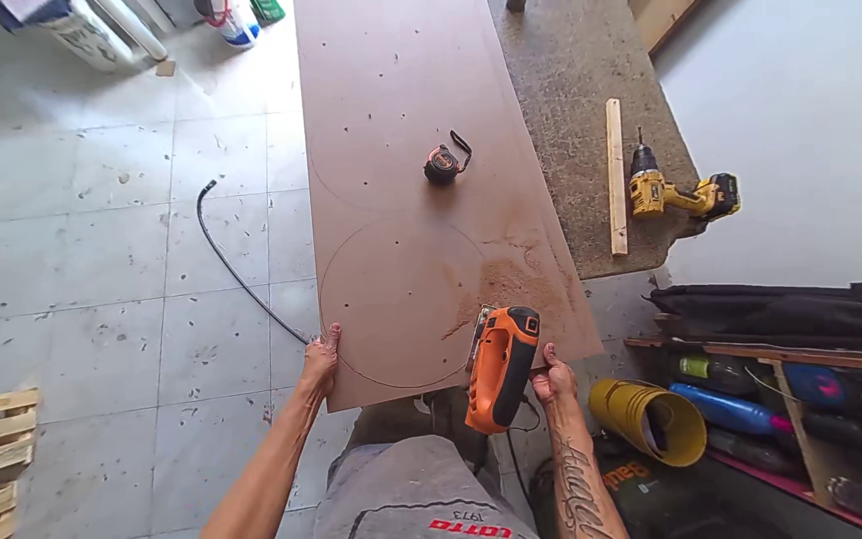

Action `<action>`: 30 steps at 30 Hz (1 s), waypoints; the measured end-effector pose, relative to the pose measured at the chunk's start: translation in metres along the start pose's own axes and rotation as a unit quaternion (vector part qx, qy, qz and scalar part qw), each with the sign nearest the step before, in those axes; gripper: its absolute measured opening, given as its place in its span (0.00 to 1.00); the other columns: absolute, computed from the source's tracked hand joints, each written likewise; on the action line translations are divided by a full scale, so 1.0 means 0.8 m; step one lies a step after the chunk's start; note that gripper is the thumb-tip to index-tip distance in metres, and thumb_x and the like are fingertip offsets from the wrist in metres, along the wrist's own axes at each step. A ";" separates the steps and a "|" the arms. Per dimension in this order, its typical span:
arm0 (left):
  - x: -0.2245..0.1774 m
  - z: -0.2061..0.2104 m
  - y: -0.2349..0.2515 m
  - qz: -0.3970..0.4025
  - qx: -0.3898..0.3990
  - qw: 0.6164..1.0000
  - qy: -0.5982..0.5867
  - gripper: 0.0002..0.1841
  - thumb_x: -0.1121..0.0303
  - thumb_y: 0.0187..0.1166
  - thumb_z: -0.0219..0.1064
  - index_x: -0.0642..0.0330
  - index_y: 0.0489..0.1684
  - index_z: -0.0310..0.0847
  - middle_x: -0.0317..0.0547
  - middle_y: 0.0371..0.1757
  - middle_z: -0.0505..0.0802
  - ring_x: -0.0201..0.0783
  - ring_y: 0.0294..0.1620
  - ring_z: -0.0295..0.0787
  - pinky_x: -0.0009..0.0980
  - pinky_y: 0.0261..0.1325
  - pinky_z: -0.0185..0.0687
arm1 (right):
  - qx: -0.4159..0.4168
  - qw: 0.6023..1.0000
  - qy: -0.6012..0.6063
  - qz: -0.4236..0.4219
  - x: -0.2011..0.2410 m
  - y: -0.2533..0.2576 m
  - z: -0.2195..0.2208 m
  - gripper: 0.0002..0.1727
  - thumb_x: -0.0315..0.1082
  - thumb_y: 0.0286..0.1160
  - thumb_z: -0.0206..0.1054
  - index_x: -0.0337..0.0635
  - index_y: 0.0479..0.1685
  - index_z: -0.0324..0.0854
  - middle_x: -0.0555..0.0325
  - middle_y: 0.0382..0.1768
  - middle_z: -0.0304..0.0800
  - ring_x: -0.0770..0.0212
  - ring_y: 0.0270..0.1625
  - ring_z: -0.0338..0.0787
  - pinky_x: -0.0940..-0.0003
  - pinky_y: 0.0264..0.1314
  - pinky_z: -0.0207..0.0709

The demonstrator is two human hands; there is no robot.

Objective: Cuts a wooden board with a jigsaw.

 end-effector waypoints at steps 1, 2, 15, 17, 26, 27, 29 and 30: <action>-0.001 -0.004 -0.001 0.003 -0.002 1.000 0.003 0.28 0.44 0.87 0.60 0.64 0.56 0.84 0.50 0.39 0.94 0.39 0.38 0.94 0.42 0.47 0.92 | 0.002 1.000 0.001 0.003 -0.002 -0.002 0.001 0.19 0.39 0.86 0.65 0.38 0.67 0.73 0.44 0.49 0.91 0.52 0.46 0.95 0.51 0.46 0.92; -0.003 -0.007 -0.002 0.005 -0.003 1.000 0.008 0.28 0.44 0.87 0.60 0.64 0.56 0.84 0.49 0.39 0.94 0.39 0.38 0.94 0.42 0.47 0.92 | 0.002 1.000 0.002 0.005 -0.004 -0.006 0.001 0.19 0.39 0.86 0.65 0.37 0.67 0.73 0.44 0.50 0.91 0.51 0.47 0.95 0.50 0.47 0.92; 0.037 0.055 -0.064 0.007 -0.008 1.000 0.002 0.28 0.44 0.87 0.59 0.66 0.53 0.84 0.50 0.36 0.94 0.39 0.35 0.94 0.43 0.44 0.92 | 0.001 1.000 -0.022 -0.014 0.045 0.022 -0.063 0.19 0.39 0.87 0.64 0.35 0.67 0.73 0.44 0.47 0.91 0.53 0.44 0.95 0.54 0.44 0.93; 0.035 0.043 -0.062 0.011 -0.021 1.000 0.014 0.29 0.43 0.87 0.59 0.65 0.54 0.84 0.49 0.37 0.93 0.39 0.37 0.94 0.43 0.45 0.92 | 0.012 1.000 -0.011 -0.002 0.034 0.017 -0.062 0.20 0.39 0.87 0.65 0.36 0.68 0.72 0.42 0.49 0.91 0.50 0.46 0.95 0.51 0.46 0.93; 0.065 -0.003 -0.066 0.007 -0.047 0.997 0.053 0.29 0.40 0.86 0.58 0.63 0.54 0.83 0.47 0.36 0.93 0.36 0.36 0.93 0.41 0.44 0.91 | -0.001 1.000 0.020 0.020 -0.015 -0.019 -0.089 0.22 0.34 0.82 0.69 0.34 0.68 0.72 0.40 0.48 0.92 0.47 0.44 0.96 0.47 0.44 0.94; 0.076 -0.002 -0.072 0.002 -0.048 0.998 0.047 0.29 0.41 0.86 0.58 0.63 0.53 0.83 0.47 0.35 0.93 0.36 0.35 0.93 0.40 0.43 0.92 | -0.002 1.000 0.017 0.020 -0.019 -0.017 -0.100 0.21 0.34 0.82 0.69 0.35 0.69 0.72 0.40 0.48 0.92 0.47 0.44 0.96 0.47 0.44 0.93; 0.087 0.003 -0.075 0.003 -0.043 0.998 0.035 0.28 0.42 0.87 0.58 0.64 0.52 0.83 0.46 0.34 0.93 0.36 0.34 0.93 0.40 0.42 0.92 | -0.002 1.000 0.016 0.020 -0.021 -0.013 -0.110 0.21 0.35 0.83 0.69 0.35 0.69 0.72 0.41 0.48 0.92 0.47 0.44 0.96 0.47 0.44 0.93; 0.088 0.005 -0.074 0.005 -0.038 0.999 0.033 0.28 0.42 0.87 0.57 0.63 0.53 0.83 0.46 0.35 0.93 0.35 0.34 0.94 0.39 0.42 0.93 | 0.000 1.000 0.016 0.020 -0.020 -0.012 -0.112 0.21 0.35 0.83 0.69 0.35 0.69 0.71 0.40 0.49 0.92 0.47 0.45 0.96 0.47 0.44 0.93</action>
Point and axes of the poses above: each hand's wrist, its own y-axis towards the middle knuckle, its own z-axis out of the palm, x = y × z, the point moved 4 cm from there along y, towards the middle knuckle
